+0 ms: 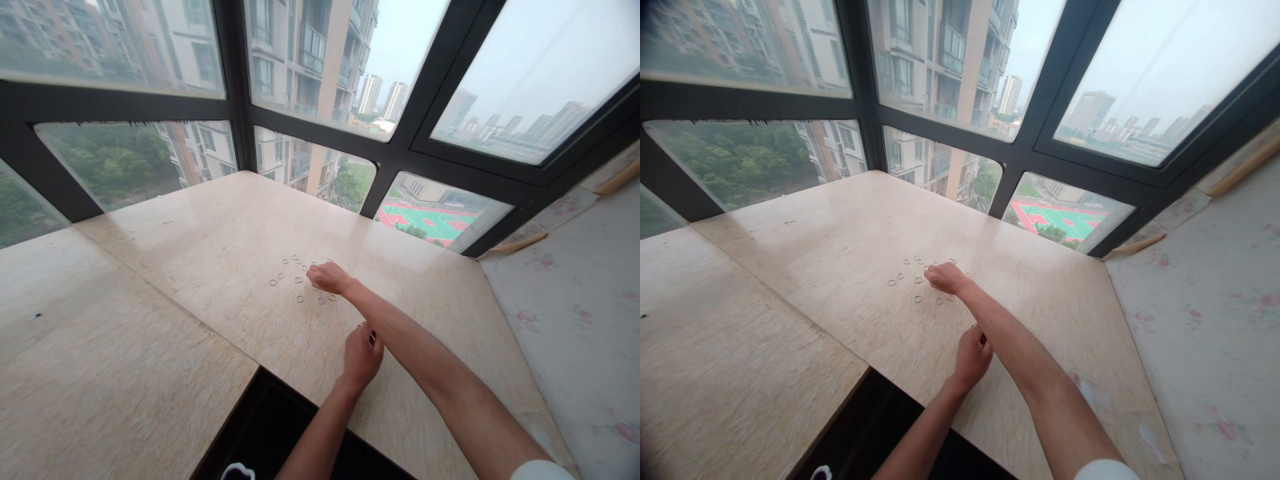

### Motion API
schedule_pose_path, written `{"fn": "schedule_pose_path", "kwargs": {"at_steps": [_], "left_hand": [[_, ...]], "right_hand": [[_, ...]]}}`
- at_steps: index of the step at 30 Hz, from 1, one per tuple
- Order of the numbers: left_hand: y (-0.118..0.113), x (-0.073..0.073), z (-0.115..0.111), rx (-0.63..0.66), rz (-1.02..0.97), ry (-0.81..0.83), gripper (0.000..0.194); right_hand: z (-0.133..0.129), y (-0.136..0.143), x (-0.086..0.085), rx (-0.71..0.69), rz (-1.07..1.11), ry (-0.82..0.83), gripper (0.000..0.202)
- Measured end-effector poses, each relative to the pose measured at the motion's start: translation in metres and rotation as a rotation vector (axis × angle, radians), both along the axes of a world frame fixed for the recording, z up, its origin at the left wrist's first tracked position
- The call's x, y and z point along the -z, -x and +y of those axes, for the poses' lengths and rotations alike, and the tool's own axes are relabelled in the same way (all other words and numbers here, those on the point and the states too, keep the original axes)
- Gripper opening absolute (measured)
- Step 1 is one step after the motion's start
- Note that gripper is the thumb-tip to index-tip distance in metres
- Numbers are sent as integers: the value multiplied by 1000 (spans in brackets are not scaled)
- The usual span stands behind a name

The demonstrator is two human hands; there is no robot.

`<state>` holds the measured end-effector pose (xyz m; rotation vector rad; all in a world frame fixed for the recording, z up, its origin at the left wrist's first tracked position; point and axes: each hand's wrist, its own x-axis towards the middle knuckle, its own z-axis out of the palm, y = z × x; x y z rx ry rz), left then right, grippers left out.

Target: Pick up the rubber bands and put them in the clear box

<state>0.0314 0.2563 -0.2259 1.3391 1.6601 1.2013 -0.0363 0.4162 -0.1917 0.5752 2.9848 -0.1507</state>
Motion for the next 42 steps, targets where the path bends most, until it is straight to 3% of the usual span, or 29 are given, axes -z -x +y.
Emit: {"fn": "schedule_pose_path", "kwargs": {"at_steps": [7,14,21,26,29,33,38,42], "left_hand": [[2,-2,2,-2,-90,-65,18],[6,-1,4,4,-157,-95,20],[6,0,5,3,-168,-82,24],[7,3,8,6,-167,-45,28],[7,1,9,5,-167,-17,30],[6,-1,8,-6,-160,1,32],[6,-2,6,-23,-136,2,34],[6,-3,5,-37,-134,3,36]], "right_hand": [[-4,-40,-8,214,357,125,10],[-39,-111,-13,516,702,357,13],[-93,-220,-42,732,813,485,21],[-135,-317,-60,1018,817,327,28],[-156,-356,-63,1145,787,194,31],[-170,-374,-52,1168,778,112,32],[-164,-370,-25,1042,659,90,28],[-162,-370,-18,1013,649,103,29]]}}
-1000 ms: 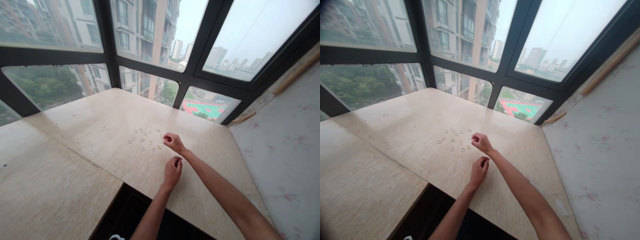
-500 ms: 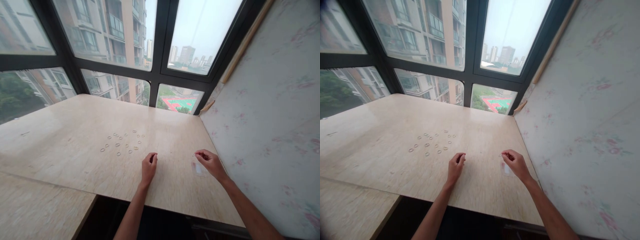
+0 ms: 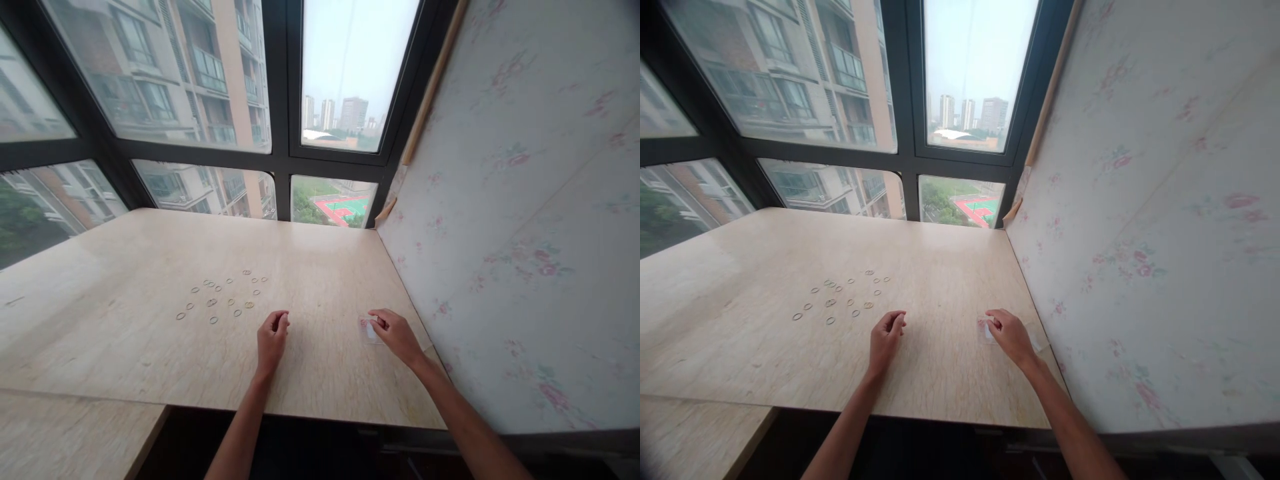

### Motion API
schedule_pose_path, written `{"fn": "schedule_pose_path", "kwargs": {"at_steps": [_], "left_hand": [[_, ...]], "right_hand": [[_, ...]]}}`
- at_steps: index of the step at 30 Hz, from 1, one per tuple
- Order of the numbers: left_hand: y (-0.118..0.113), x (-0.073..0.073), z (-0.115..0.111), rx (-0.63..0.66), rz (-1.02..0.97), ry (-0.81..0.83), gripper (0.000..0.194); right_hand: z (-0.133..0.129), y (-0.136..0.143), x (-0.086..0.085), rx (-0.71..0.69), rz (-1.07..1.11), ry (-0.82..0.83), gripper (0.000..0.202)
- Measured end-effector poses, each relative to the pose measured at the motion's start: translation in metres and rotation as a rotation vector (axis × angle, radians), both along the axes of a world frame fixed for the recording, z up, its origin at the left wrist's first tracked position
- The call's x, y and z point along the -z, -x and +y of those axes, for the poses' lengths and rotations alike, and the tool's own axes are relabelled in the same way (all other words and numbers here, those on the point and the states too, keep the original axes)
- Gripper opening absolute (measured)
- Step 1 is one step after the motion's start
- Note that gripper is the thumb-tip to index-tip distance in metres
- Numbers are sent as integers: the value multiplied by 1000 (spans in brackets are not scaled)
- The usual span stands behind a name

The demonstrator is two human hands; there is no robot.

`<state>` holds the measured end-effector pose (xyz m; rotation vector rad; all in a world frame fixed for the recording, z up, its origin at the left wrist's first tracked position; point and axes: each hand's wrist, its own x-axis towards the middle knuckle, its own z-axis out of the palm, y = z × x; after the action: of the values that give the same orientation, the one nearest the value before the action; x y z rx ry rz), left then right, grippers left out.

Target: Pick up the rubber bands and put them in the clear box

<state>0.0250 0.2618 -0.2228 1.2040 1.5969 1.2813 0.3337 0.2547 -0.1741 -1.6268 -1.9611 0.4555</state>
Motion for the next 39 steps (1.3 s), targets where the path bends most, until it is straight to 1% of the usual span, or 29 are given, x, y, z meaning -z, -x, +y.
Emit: {"fn": "schedule_pose_path", "kwargs": {"at_steps": [4,6,8,10,12,15,17,20,22,24,25,27,30,31,32,35,37,39], "left_hand": [[-1,-2,0,-13,-3,7,37],[-2,-2,1,-16,1,7,36],[-2,-2,1,-18,9,5,36],[-2,-1,0,-18,24,2,36],[-2,0,0,-11,46,-3,35],[-2,0,-1,24,75,-5,33],[-3,-1,-1,40,85,3,32],[-2,-5,0,65,55,37,34],[2,-9,1,95,-7,69,36],[12,-13,3,115,-51,87,38],[20,-15,5,116,-46,85,38],[40,-20,9,79,31,55,36],[84,-28,18,-66,275,42,34],[101,-31,21,-124,370,83,33],[119,-34,23,-188,473,167,33],[171,-41,28,-310,582,318,36],[201,-43,27,-336,639,417,40],[224,-43,26,-308,695,497,38]], "right_hand": [[-13,-1,-9,9,39,-38,30],[-27,2,-13,21,79,-60,29],[-43,8,-12,11,134,-59,29],[-59,17,-6,-22,200,-26,27],[-73,26,4,-66,261,34,27],[-86,34,20,-116,284,97,31],[-88,35,27,-82,286,101,38],[-88,32,31,45,377,128,47],[-88,29,32,94,459,186,51],[-89,26,33,107,509,242,56],[-90,26,33,111,519,262,58],[-93,25,34,112,516,292,61],[-96,24,35,110,493,321,63],[-96,24,36,118,485,320,63],[-96,24,36,122,478,315,63],[-96,22,38,100,456,298,63],[-96,21,40,80,441,292,62],[-96,20,41,96,424,280,60]]}}
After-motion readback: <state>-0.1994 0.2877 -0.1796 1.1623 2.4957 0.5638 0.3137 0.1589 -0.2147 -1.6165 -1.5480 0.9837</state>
